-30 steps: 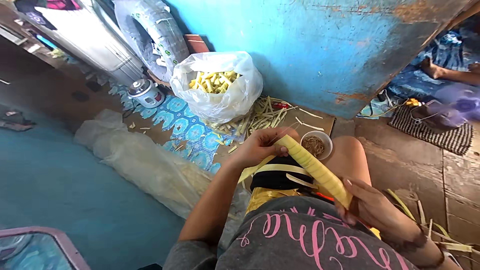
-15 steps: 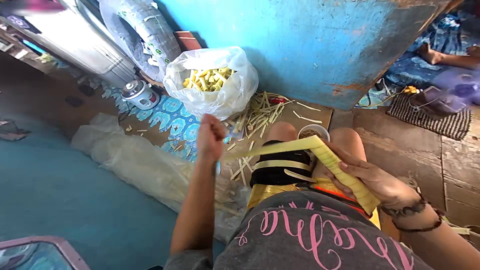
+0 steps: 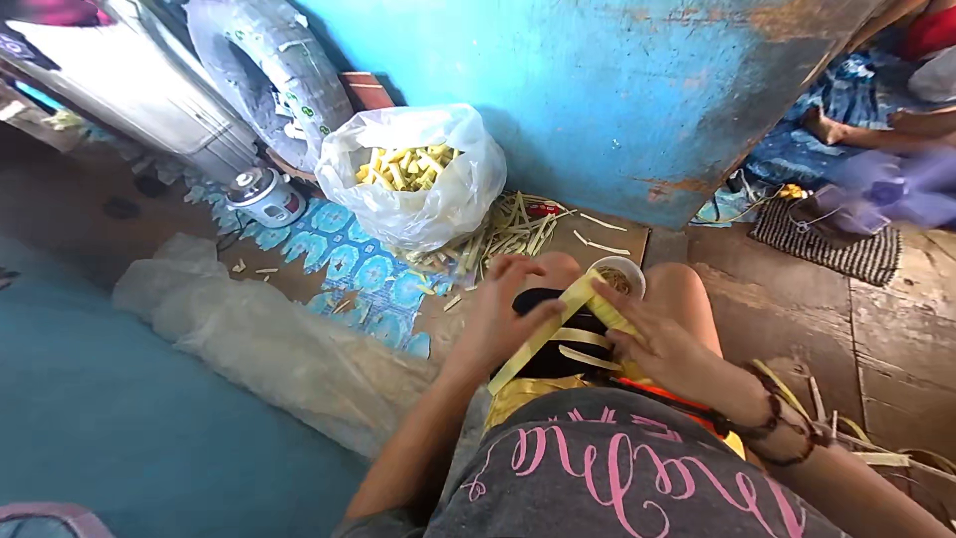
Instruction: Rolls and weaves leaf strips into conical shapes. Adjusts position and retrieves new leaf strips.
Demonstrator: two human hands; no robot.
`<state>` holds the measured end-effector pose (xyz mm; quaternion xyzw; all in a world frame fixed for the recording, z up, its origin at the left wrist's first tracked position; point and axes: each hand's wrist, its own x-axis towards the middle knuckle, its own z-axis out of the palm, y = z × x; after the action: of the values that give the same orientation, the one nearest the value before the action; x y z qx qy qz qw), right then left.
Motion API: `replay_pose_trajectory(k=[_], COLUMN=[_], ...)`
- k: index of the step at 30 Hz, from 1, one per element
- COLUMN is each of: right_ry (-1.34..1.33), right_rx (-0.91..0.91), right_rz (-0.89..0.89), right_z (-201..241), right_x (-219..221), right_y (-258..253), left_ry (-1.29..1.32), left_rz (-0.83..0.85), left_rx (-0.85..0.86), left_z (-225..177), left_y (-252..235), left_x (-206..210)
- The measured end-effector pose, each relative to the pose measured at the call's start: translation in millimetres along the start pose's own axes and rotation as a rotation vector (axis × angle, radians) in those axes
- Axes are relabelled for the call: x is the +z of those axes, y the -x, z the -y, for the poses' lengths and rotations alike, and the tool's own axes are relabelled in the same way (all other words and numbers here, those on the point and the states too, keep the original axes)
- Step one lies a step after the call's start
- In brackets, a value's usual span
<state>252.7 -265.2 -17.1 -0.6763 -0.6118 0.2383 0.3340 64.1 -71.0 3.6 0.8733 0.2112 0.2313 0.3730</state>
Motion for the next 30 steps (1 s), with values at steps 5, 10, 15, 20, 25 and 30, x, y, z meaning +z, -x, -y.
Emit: replay_pose_trajectory(k=[5, 10, 15, 20, 25, 30], right_ry=[-0.679, -1.145, -0.351, -0.409, -0.968, -0.344], right_rx=[0.129, 0.226, -0.016, 0.042, 0.368, 0.024], right_rz=[0.259, 0.401, 0.008, -0.225, -0.094, -0.334], right_z=[26.5, 25.7, 24.4, 13.2, 16.6, 1.2], right_x=[-23.4, -19.6, -6.4, 4.1, 4.5, 12.7], right_y=[-4.4, -0.8, 0.7, 4.9, 12.1, 19.3], left_ry=[0.445, 0.576, 0.452, 0.434, 0.444, 0.469], left_rz=[0.132, 0.373, 0.226, 0.169, 0.151, 0.098], left_rx=[0.016, -0.052, -0.146, -0.204, -0.221, -0.287], left_z=[-14.7, -17.7, -9.8, 0.5, 3.4, 0.9], left_y=[-10.4, -5.1, -9.1, -13.8, -13.8, -13.3], left_x=[5.5, -7.9, -19.9, -35.5, -31.6, -25.3])
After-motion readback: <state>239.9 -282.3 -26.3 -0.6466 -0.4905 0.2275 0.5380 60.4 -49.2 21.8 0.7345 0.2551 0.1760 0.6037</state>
